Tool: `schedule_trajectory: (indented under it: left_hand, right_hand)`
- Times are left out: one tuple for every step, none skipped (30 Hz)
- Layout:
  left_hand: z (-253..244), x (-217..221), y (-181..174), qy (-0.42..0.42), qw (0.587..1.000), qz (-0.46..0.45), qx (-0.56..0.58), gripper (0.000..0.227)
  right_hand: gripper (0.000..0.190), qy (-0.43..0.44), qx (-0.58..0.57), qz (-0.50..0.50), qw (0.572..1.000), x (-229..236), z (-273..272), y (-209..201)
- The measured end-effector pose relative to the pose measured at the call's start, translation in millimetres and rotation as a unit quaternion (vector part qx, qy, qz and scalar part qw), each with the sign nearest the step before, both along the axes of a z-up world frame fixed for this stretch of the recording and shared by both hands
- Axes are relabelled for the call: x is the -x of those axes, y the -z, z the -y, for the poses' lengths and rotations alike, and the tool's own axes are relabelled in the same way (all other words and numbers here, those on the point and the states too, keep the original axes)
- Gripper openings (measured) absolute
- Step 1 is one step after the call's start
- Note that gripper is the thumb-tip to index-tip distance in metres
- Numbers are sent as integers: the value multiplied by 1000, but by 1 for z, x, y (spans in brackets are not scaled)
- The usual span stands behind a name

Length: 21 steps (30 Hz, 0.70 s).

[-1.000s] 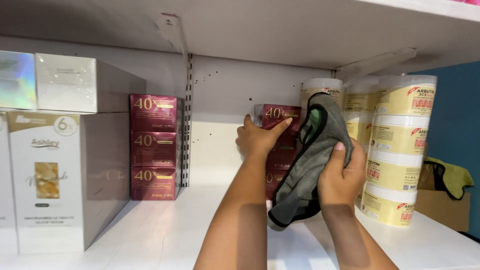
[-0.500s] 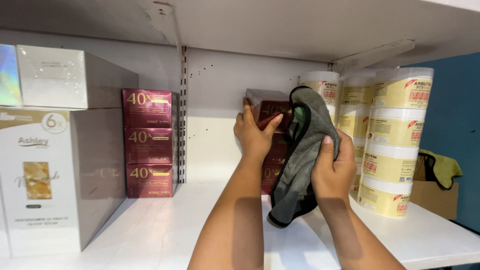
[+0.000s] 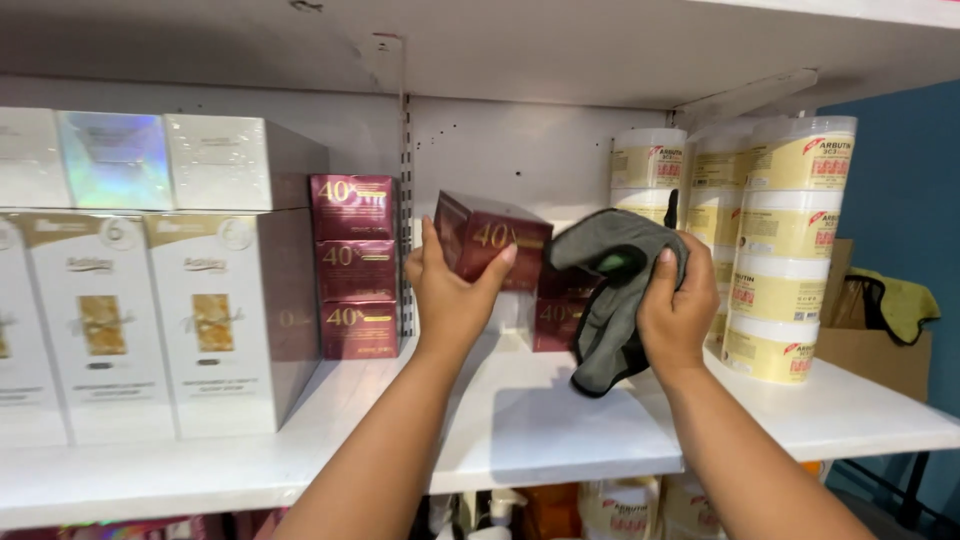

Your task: Cleaning and dusting cosmetic product boxes on a retail shelf using a cloth.

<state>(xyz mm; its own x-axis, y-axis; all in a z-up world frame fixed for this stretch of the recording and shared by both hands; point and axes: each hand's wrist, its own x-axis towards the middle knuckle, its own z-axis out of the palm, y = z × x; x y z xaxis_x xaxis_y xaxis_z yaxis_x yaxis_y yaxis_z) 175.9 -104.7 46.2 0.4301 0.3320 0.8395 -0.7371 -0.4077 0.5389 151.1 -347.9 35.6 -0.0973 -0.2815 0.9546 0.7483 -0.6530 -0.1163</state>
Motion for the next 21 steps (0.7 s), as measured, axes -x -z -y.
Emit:
schedule_trajectory:
  left_hand:
    - [-7, 17, 9, -2, 1000, -3, -2, 122]
    - [-14, 35, 17, 6, 999, -30, -17, 123]
    - [-21, 52, 26, 13, 998, -58, -32, 123]
    - [-27, 67, 34, 11, 997, -61, -34, 123]
    - [-32, 80, 41, 29, 995, -81, -52, 124]
    - [-38, 93, 46, 46, 991, -101, -70, 125]
    - [-44, 103, 47, 44, 991, -102, -71, 125]
    - [-49, 112, 47, 56, 988, -122, -83, 127]
    - [-54, 120, 49, 69, 983, -142, -93, 131]
    - [-59, 125, 51, 68, 983, -144, -92, 131]
    - [-63, 128, 51, 75, 976, -179, -100, 133]
    - [-66, 131, 51, 81, 968, -213, -108, 135]
    - [-70, 121, 57, 83, 968, -213, -106, 135]
    - [-74, 111, 63, 150, 960, -211, -103, 119]
    - [-77, 100, 68, 216, 949, -206, -99, 104]
    - [-77, 99, 71, 218, 949, -205, -97, 104]
    - [-78, 98, 74, 285, 935, -169, -123, 99]
    - [-78, 97, 78, 350, 915, -132, -149, 94]
    - [-77, 100, 78, 351, 915, -134, -147, 94]
    - [-77, 103, 77, 342, 918, -154, -126, 101]
    - [-76, 106, 75, 332, 921, -174, -107, 108]
  right_hand:
    - [23, -2, -2, -3, 1000, -1, 3, 0]
    - [23, 10, 0, 16, 1000, -3, 5, 1]
    - [24, 21, 3, 35, 999, -5, 7, 2]
    - [24, 19, 2, 32, 999, -1, 3, 4]
    - [23, -33, -25, 24, 999, 2, 0, 3]
    - [23, -85, -51, 15, 995, 5, -3, 1]
    - [23, -86, -52, 14, 995, 10, -10, 2]
    - [26, -95, -41, -11, 995, 14, -17, 4]
    - [30, -103, -29, -37, 994, 19, -23, 6]
    - [30, -103, -29, -39, 993, 38, -44, 7]
    - [37, -148, 66, -165, 973, 57, -64, 6]
    - [43, -188, 159, -285, 926, 76, -84, 4]
    - [43, -187, 161, -286, 926, 95, -99, 5]
    - [47, -110, 285, -235, 923, 114, -114, 6]
    - [51, -31, 404, -180, 896, 131, -129, 6]
    - [51, -30, 406, -180, 895, 141, -135, -1]
    - [49, -12, 422, -204, 883, 150, -142, -6]
    - [46, 7, 437, -227, 870, 158, -148, -12]
    - [46, 7, 438, -230, 869, 146, -147, -17]
    - [47, -46, 428, -285, 856, 134, -145, -22]
    - [48, -97, 415, -338, 839, 122, -142, -29]
